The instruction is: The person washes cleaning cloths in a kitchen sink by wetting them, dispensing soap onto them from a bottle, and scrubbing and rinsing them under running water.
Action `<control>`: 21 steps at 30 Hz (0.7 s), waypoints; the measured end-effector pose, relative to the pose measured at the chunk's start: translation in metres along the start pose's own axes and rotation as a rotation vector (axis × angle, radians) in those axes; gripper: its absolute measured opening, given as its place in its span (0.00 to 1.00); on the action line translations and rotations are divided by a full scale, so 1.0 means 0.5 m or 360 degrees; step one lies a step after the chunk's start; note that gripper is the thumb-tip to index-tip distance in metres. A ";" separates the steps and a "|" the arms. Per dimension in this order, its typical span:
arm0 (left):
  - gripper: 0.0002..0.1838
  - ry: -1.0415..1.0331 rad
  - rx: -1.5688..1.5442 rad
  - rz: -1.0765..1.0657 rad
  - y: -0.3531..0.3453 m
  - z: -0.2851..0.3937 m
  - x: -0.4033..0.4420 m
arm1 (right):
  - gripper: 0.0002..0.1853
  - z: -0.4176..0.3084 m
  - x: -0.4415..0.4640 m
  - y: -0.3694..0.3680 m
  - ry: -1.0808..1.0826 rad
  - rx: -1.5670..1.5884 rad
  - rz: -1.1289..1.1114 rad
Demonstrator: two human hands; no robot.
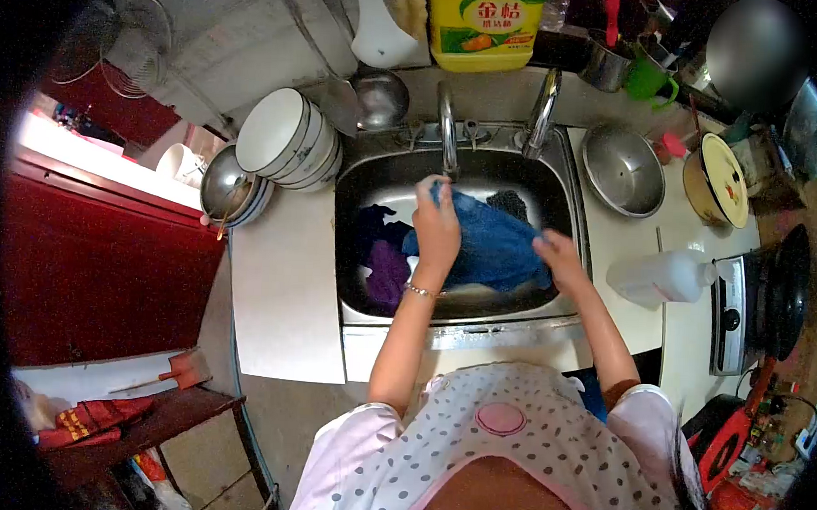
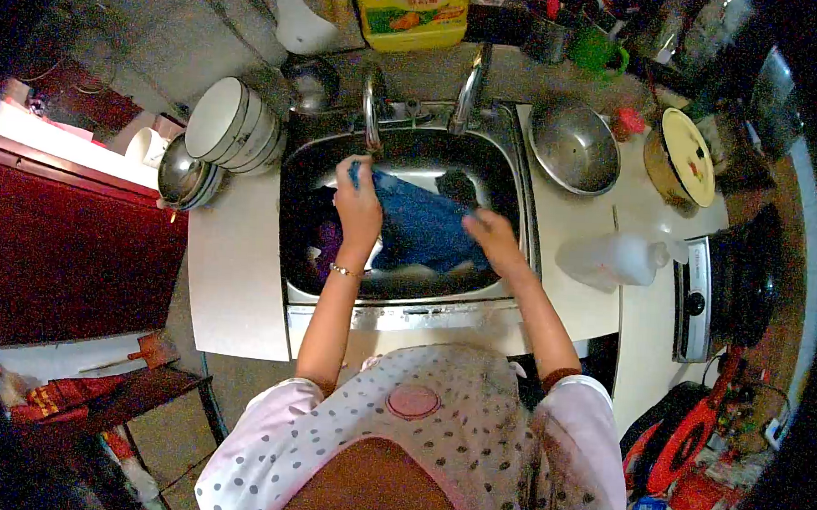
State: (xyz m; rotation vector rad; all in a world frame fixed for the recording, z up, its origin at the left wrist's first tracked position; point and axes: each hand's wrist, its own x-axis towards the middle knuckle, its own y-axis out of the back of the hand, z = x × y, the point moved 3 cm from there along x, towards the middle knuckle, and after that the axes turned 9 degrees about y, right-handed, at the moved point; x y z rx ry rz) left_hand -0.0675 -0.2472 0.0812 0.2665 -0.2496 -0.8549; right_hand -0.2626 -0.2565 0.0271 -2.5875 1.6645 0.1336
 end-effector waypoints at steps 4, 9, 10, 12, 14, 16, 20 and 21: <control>0.17 0.0291 0.0329 -0.0186 -0.080 -0.116 -0.048 | 0.09 -0.030 0.077 -0.075 0.0484 -0.0148 0.0585; 0.14 0.0560 -0.0007 0.0036 -0.085 -0.097 -0.012 | 0.15 0.074 0.139 -0.165 0.0568 -0.1127 0.0235; 0.13 0.0606 -0.0294 0.0054 -0.079 -0.119 0.023 | 0.16 0.052 0.111 -0.191 0.0558 -0.0299 0.0193; 0.14 0.0189 0.0189 -0.0063 -0.074 -0.122 0.010 | 0.18 0.081 0.126 -0.201 0.0271 -0.0218 0.0189; 0.16 -0.0385 0.0613 -0.0008 -0.082 -0.083 -0.016 | 0.21 0.086 0.175 -0.171 0.0040 -0.0259 0.0367; 0.15 0.0159 0.0012 -0.0142 -0.091 -0.098 -0.064 | 0.21 0.097 0.191 -0.163 -0.0053 -0.0381 0.0323; 0.17 0.0386 -0.0133 -0.0029 -0.072 -0.147 -0.012 | 0.20 0.038 0.164 -0.197 0.0237 -0.0580 0.0157; 0.17 0.0393 -0.0129 -0.0012 -0.078 -0.185 -0.018 | 0.18 0.012 0.156 -0.211 0.0607 -0.0729 0.0060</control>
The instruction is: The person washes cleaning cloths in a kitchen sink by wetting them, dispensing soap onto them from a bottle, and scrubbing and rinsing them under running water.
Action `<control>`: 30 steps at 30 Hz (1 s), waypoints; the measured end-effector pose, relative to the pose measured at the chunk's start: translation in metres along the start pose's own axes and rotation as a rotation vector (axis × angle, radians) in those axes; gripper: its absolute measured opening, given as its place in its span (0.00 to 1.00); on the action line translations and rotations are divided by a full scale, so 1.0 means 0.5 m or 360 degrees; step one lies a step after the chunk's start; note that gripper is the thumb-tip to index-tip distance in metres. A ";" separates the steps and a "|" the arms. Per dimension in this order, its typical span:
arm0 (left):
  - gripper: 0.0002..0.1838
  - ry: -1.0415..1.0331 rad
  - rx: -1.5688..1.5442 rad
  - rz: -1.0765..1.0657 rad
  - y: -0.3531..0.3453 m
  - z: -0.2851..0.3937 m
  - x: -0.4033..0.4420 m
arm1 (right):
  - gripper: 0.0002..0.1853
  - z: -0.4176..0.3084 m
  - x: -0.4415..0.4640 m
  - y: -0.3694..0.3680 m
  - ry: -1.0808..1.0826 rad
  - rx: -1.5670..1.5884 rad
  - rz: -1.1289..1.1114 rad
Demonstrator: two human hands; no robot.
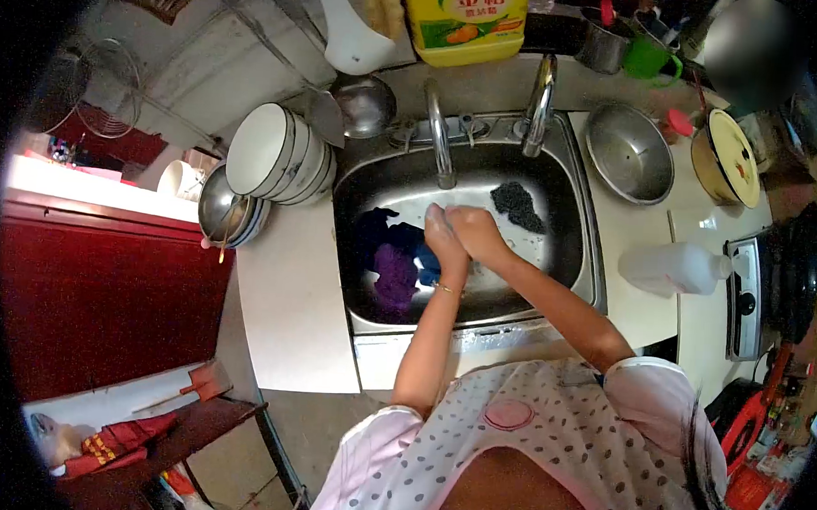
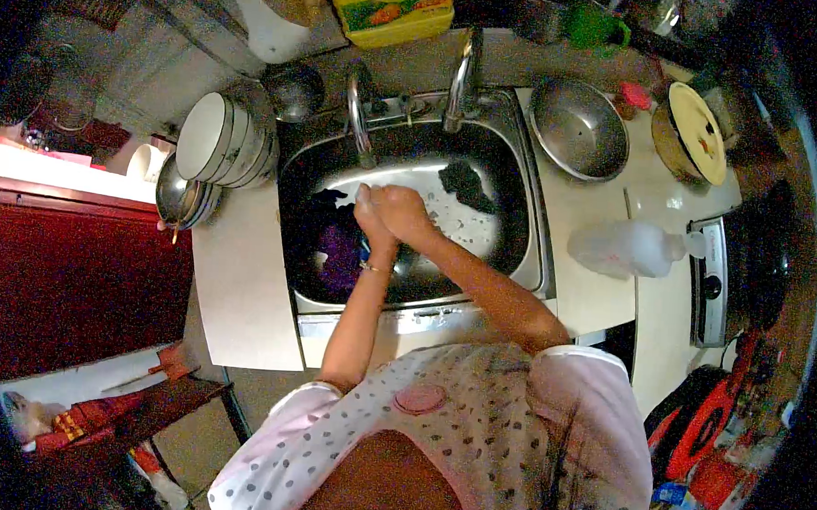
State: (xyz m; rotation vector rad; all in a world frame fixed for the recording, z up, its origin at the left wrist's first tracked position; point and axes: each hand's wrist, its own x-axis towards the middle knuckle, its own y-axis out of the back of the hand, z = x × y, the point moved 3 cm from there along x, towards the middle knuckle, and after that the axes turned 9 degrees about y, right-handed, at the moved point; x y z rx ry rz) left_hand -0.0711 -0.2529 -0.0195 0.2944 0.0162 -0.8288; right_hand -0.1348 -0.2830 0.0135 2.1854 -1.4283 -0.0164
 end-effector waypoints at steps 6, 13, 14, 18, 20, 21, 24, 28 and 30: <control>0.18 0.0524 -0.0340 -0.0225 -0.037 -0.046 -0.039 | 0.12 0.128 0.003 0.018 -0.1341 0.1351 0.0106; 0.24 0.0190 -0.0036 -0.1579 -0.016 -0.010 -0.049 | 0.13 -0.004 0.056 0.119 -0.0679 0.1861 -0.0327; 0.22 0.0216 -0.0129 -0.1376 -0.025 -0.023 -0.041 | 0.16 -0.016 0.062 0.131 -0.0555 0.1801 -0.0304; 0.11 0.1042 -0.1225 -0.0972 -0.022 0.048 -0.058 | 0.26 0.078 -0.016 0.147 -0.0159 0.0197 -0.0310; 0.12 0.1064 -0.1314 -0.1141 -0.030 0.015 -0.032 | 0.25 0.069 -0.083 0.118 -0.0282 0.0747 -0.0283; 0.11 0.1095 -0.1035 -0.1219 -0.025 0.015 -0.031 | 0.21 0.111 -0.110 0.100 -0.0560 0.0954 -0.0263; 0.06 0.1051 -0.0662 -0.0726 -0.002 0.032 -0.020 | 0.13 0.077 -0.148 0.102 -0.0976 0.1230 -0.0510; 0.06 0.0818 -0.1343 -0.0598 0.012 -0.008 0.012 | 0.12 0.053 -0.132 0.136 -0.0790 0.0761 -0.0795; 0.08 0.0938 -0.1487 -0.0320 0.028 -0.018 0.011 | 0.14 0.071 -0.108 0.162 -0.0795 0.0845 -0.0707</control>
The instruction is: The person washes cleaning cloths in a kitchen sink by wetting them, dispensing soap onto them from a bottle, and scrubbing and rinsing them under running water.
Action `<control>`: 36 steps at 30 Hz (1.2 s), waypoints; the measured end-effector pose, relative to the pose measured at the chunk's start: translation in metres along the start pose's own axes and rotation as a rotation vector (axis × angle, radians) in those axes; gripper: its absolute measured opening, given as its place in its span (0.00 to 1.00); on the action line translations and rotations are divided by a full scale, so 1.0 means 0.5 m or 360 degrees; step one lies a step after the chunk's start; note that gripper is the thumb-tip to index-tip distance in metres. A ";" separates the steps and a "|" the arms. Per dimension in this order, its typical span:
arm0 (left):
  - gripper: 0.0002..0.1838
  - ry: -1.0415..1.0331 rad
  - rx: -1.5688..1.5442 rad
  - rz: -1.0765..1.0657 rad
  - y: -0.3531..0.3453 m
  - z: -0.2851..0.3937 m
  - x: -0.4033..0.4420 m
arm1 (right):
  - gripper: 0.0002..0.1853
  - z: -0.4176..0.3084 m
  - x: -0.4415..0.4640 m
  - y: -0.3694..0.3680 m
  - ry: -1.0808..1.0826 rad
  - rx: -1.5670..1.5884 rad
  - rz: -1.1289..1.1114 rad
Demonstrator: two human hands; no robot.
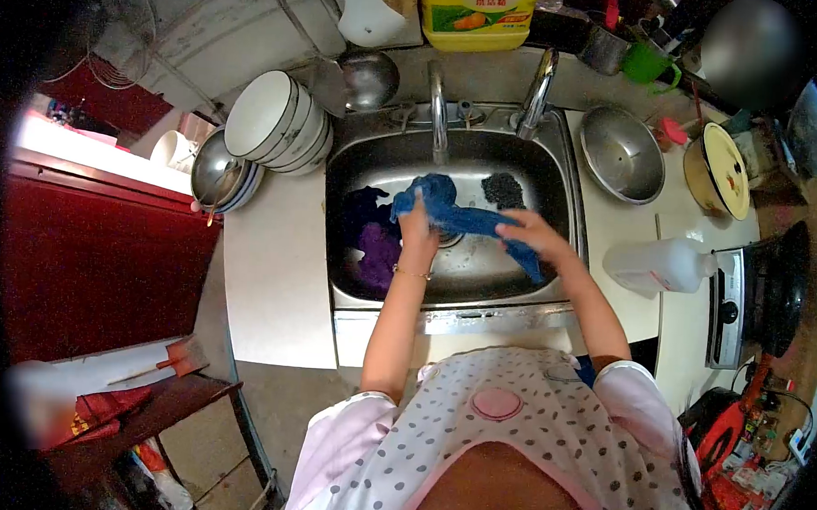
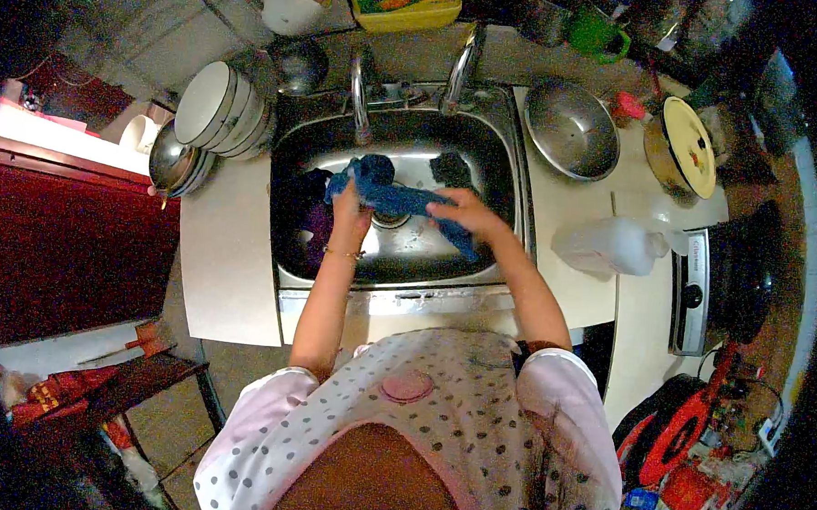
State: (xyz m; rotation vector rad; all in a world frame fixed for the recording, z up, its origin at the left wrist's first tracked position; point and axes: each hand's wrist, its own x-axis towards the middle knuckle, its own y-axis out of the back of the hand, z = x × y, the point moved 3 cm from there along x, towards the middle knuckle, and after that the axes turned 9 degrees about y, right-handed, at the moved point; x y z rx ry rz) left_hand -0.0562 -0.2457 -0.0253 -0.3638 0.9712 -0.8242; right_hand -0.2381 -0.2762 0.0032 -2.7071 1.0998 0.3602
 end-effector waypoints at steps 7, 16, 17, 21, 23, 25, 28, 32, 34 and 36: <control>0.33 0.0184 0.1019 -0.0101 0.010 -0.119 -0.012 | 0.13 0.019 0.109 -0.062 0.0439 0.0231 0.1040; 0.18 0.0183 0.1182 -0.0434 0.060 -0.183 0.034 | 0.16 0.122 0.102 -0.071 0.0387 0.0402 0.0800; 0.18 -0.0046 0.1510 -0.0481 -0.004 -0.123 -0.041 | 0.16 0.165 0.107 -0.036 0.0494 0.0524 0.0855; 0.23 0.0030 0.1926 -0.0867 -0.020 -0.060 -0.097 | 0.13 0.197 0.125 0.075 0.0124 -0.0440 0.0949; 0.24 -0.0052 0.2001 -0.0558 0.092 -0.069 -0.036 | 0.14 0.128 0.106 0.063 -0.0173 -0.1047 0.0800; 0.24 -0.0041 0.2049 -0.0126 0.151 -0.031 -0.036 | 0.24 0.172 0.115 0.072 -0.0085 -0.1621 0.0364; 0.26 -0.0003 0.1757 0.0162 0.184 0.046 -0.079 | 0.34 0.145 0.154 -0.016 -0.0063 -0.1880 -0.0293; 0.17 -0.0320 0.1506 0.0443 0.211 0.082 -0.095 | 0.40 0.253 0.278 -0.214 0.0189 -0.1245 -0.0170; 0.14 -0.0322 0.1301 0.0477 0.217 0.084 -0.095 | 0.32 0.410 0.347 -0.304 0.0320 -0.0743 0.0094; 0.13 -0.0334 0.1159 0.0510 0.215 0.087 -0.097 | 0.26 0.349 0.355 -0.336 -0.0015 -0.1058 -0.0288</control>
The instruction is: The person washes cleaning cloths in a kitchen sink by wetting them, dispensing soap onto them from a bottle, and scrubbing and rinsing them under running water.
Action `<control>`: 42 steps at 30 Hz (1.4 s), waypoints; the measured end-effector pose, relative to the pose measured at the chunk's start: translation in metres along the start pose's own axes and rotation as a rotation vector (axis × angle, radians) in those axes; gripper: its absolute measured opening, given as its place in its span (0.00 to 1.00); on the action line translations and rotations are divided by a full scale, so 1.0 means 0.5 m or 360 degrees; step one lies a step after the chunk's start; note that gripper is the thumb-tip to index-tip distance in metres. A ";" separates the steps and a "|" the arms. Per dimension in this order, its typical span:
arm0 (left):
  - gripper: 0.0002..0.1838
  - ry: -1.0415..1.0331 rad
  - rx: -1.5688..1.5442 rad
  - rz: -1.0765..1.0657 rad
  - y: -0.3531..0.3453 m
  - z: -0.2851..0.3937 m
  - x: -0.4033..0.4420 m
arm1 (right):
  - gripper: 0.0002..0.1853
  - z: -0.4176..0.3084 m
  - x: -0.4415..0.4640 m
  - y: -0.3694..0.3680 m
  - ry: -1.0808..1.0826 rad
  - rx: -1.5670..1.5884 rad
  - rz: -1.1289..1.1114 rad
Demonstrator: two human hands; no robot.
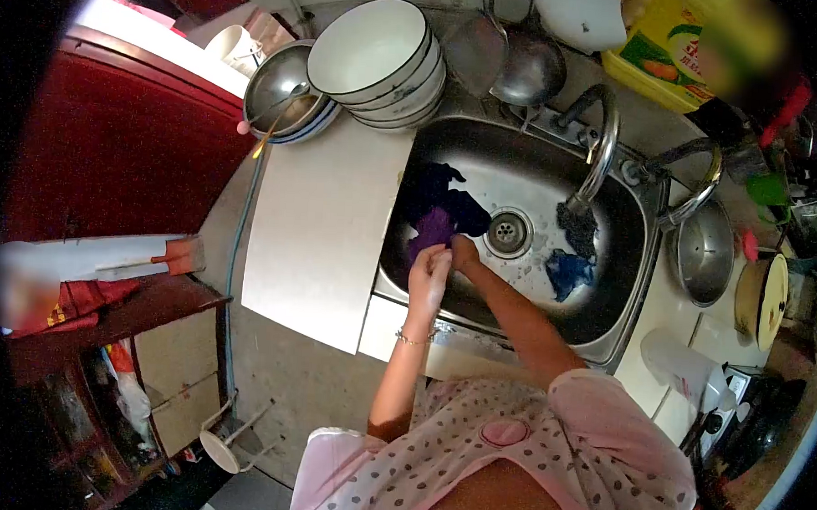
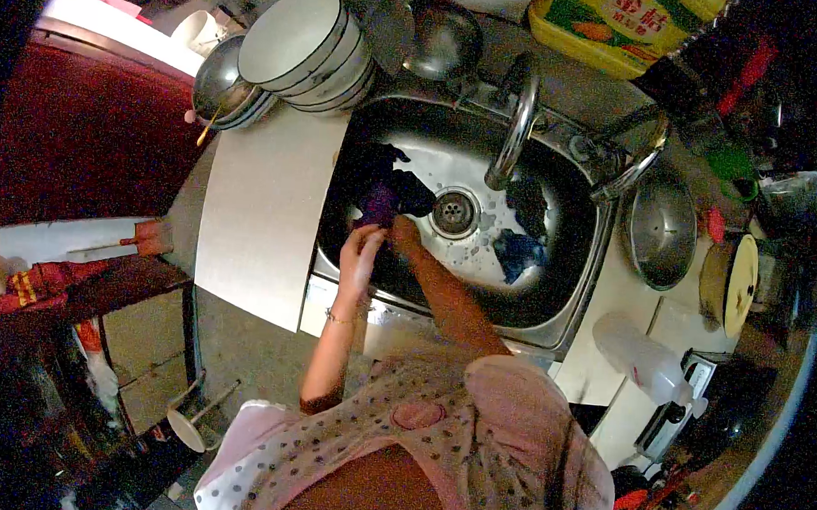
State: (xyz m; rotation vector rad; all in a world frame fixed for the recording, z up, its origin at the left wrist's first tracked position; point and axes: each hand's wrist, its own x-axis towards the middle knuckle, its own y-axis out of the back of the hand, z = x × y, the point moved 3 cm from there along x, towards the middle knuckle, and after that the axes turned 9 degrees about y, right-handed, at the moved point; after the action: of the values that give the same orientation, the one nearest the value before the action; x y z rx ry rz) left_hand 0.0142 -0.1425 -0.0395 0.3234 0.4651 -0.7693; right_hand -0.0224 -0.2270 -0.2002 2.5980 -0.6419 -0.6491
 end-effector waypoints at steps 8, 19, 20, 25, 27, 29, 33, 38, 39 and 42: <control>0.18 -0.0168 -0.0204 0.0009 -0.042 0.039 0.013 | 0.15 -0.140 -0.147 0.204 0.0156 0.1646 -0.0047; 0.17 -0.0698 0.0369 0.0079 -0.263 0.091 -0.035 | 0.20 -0.127 -0.273 0.375 0.0041 0.0417 0.1241; 0.17 -0.0711 0.0375 0.0061 -0.257 0.097 -0.044 | 0.20 -0.108 -0.288 0.390 0.0039 0.0422 0.1263; 0.11 -0.0468 -0.0008 -0.0441 -0.204 0.135 -0.063 | 0.10 -0.138 -0.417 0.459 0.0244 0.1347 0.0930; 0.11 -0.0192 -0.0484 -0.0839 -0.204 0.122 -0.057 | 0.11 -0.143 -0.461 0.476 0.0475 0.1589 0.0879; 0.13 0.0105 -0.0698 -0.1110 -0.233 0.135 -0.103 | 0.10 -0.196 -0.489 0.476 0.0565 0.1802 0.0896; 0.21 0.0695 -0.1320 -0.1816 -0.319 0.079 -0.183 | 0.08 -0.207 -0.492 0.460 0.0617 0.2028 0.1069; 0.24 0.1009 -0.1626 -0.1753 -0.446 0.041 -0.269 | 0.10 -0.163 -0.610 0.516 0.0267 -0.0206 0.1802; 0.26 0.1232 -0.1711 -0.1857 -0.459 0.050 -0.293 | 0.12 -0.170 -0.656 0.533 0.0173 -0.0452 0.1882; 0.24 0.1207 -0.1491 -0.2154 -0.507 0.083 -0.345 | 0.13 -0.212 -0.785 0.561 -0.0040 -0.0962 0.1848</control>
State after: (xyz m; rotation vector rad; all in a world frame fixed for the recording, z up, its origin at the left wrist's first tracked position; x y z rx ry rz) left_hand -0.2665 -0.2311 0.0562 -0.7226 1.7682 -1.5984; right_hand -0.3708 -0.2296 0.1499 1.3195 -1.4738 -0.3678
